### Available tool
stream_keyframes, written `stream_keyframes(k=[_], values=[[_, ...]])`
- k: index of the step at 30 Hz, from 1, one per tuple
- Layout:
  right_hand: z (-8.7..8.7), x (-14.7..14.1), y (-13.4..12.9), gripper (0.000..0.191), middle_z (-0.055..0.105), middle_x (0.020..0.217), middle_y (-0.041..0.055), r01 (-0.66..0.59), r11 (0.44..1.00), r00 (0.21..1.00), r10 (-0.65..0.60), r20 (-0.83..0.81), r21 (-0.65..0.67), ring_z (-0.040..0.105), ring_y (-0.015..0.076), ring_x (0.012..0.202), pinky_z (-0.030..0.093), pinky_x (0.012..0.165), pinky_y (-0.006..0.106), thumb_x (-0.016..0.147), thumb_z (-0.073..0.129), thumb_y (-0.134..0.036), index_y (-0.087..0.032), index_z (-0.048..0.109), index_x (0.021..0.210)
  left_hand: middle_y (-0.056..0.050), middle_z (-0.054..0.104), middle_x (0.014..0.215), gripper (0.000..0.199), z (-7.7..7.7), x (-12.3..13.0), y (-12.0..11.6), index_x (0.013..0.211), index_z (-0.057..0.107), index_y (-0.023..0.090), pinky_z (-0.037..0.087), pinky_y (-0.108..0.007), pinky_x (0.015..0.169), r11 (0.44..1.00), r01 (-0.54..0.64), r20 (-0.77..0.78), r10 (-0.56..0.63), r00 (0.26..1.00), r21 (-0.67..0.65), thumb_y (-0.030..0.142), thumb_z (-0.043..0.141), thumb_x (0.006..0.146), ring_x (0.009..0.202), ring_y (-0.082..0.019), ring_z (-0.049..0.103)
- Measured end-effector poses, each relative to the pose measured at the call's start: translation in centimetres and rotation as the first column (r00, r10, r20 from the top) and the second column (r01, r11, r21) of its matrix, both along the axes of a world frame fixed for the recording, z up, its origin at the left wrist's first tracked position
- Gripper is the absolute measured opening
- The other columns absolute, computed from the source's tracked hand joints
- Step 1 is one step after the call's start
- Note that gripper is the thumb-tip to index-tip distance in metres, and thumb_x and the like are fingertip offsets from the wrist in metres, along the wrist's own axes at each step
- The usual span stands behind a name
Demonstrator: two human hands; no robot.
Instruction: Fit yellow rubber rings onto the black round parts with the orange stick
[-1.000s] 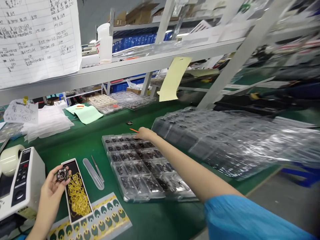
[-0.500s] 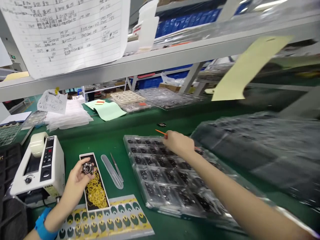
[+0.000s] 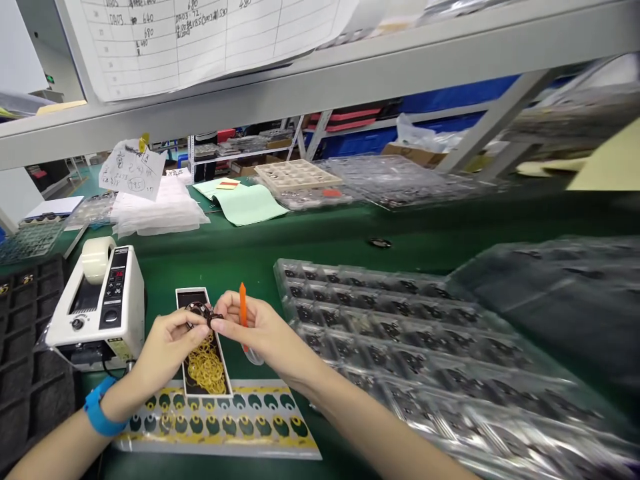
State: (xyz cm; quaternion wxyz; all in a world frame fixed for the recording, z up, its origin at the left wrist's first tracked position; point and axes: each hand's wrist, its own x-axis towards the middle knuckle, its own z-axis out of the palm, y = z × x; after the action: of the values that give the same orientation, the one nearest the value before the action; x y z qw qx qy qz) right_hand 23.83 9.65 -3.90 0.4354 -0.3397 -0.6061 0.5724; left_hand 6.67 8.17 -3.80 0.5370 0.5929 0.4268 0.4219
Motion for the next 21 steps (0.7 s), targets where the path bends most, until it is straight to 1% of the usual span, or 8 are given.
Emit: stream_keyframes(k=[7, 11, 13, 14, 16, 18, 19, 21], values=[[0.0, -0.1, -0.1, 0.048, 0.037, 0.061, -0.0068, -0.059, 0.991, 0.995, 0.048, -0.088, -0.122, 0.034, 0.0081, 0.057, 0.032, 0.055, 0.021, 0.07, 0.075, -0.057, -0.019, 0.046, 0.073, -0.001, 0.057, 0.07, 0.032, -0.1, -0.1, 0.1, 0.071, 0.069, 0.014, 0.038, -0.026, 0.067, 0.999, -0.02, -0.002, 0.02, 1.0, -0.034, 0.046, 0.077, 0.072, 0.069, -0.014, 0.047], [-1.3, 0.4, -0.6, 0.027, 0.052, 0.077, -0.0005, 0.123, 0.985, 0.992, -0.122, -0.019, 0.12, 0.047, 0.0106, 0.063, 0.04, 0.058, 0.024, 0.088, 0.059, -0.045, -0.02, 0.056, 0.096, 0.001, 0.055, 0.066, 0.034, -0.2, -0.2, 0.2, 0.067, 0.065, 0.016, 0.043, -0.025, 0.071, 0.994, -0.04, 0.041, 0.045, 0.998, -0.099, 0.047, 0.077, 0.072, 0.068, -0.013, 0.049], [-1.9, 1.0, -0.7, 0.019, 0.057, 0.083, 0.0018, 0.191, 0.899, 0.974, -0.225, 0.042, 0.394, 0.051, 0.0111, 0.065, 0.042, 0.057, 0.023, 0.094, 0.051, -0.03, -0.021, 0.058, 0.11, 0.001, 0.058, 0.069, 0.035, -0.1, -0.2, 0.2, 0.067, 0.063, 0.016, 0.046, -0.026, 0.077, 0.988, -0.031, 0.074, 0.042, 0.996, -0.149, 0.049, 0.077, 0.071, 0.072, -0.014, 0.054], [-2.1, 1.2, -0.7, 0.022, 0.059, 0.086, 0.0026, 0.179, 0.821, 0.962, -0.262, 0.079, 0.542, 0.053, 0.0113, 0.066, 0.042, 0.056, 0.023, 0.095, 0.049, -0.022, -0.022, 0.059, 0.114, 0.0, 0.059, 0.071, 0.036, -0.1, -0.1, 0.2, 0.067, 0.063, 0.017, 0.048, -0.027, 0.079, 0.984, -0.019, 0.091, 0.035, 0.995, -0.177, 0.049, 0.077, 0.07, 0.075, -0.014, 0.056], [-2.4, 1.6, -0.6, 0.027, 0.062, 0.088, 0.0038, 0.095, 0.61, 0.933, -0.331, 0.144, 0.787, 0.057, 0.0118, 0.069, 0.042, 0.054, 0.022, 0.092, 0.05, -0.011, -0.023, 0.063, 0.113, 0.0, 0.061, 0.072, 0.037, 0.1, 0.1, 0.1, 0.066, 0.063, 0.016, 0.051, -0.028, 0.083, 0.971, 0.019, 0.121, 0.01, 0.993, -0.24, 0.05, 0.079, 0.068, 0.076, -0.015, 0.06], [-2.3, 1.7, -0.5, 0.026, 0.063, 0.087, 0.0046, 0.034, 0.419, 0.901, -0.405, 0.153, 0.907, 0.059, 0.0127, 0.071, 0.042, 0.052, 0.022, 0.09, 0.051, -0.006, -0.021, 0.066, 0.104, 0.0, 0.061, 0.072, 0.038, 0.5, 0.3, 0.0, 0.066, 0.063, 0.015, 0.053, -0.029, 0.083, 0.952, 0.062, 0.142, -0.02, 0.99, -0.298, 0.049, 0.08, 0.067, 0.075, -0.015, 0.062], [-2.2, 1.8, -0.5, 0.023, 0.064, 0.084, 0.0047, 0.032, 0.367, 0.892, -0.43, 0.139, 0.93, 0.06, 0.0125, 0.069, 0.043, 0.052, 0.022, 0.09, 0.051, -0.006, -0.02, 0.067, 0.1, 0.0, 0.061, 0.073, 0.038, 0.6, 0.4, -0.1, 0.066, 0.063, 0.015, 0.053, -0.029, 0.083, 0.944, 0.08, 0.151, -0.033, 0.988, -0.32, 0.049, 0.08, 0.067, 0.075, -0.015, 0.063], [-1.9, 2.0, -0.5, 0.019, 0.064, 0.081, 0.0046, 0.092, 0.365, 0.889, -0.448, 0.088, 0.927, 0.061, 0.0128, 0.069, 0.047, 0.055, 0.022, 0.09, 0.053, -0.006, -0.018, 0.066, 0.097, -0.002, 0.064, 0.078, 0.037, 0.7, 0.4, -0.4, 0.068, 0.063, 0.015, 0.053, -0.028, 0.085, 0.929, 0.109, 0.162, -0.054, 0.985, -0.354, 0.048, 0.08, 0.069, 0.081, -0.016, 0.066]])
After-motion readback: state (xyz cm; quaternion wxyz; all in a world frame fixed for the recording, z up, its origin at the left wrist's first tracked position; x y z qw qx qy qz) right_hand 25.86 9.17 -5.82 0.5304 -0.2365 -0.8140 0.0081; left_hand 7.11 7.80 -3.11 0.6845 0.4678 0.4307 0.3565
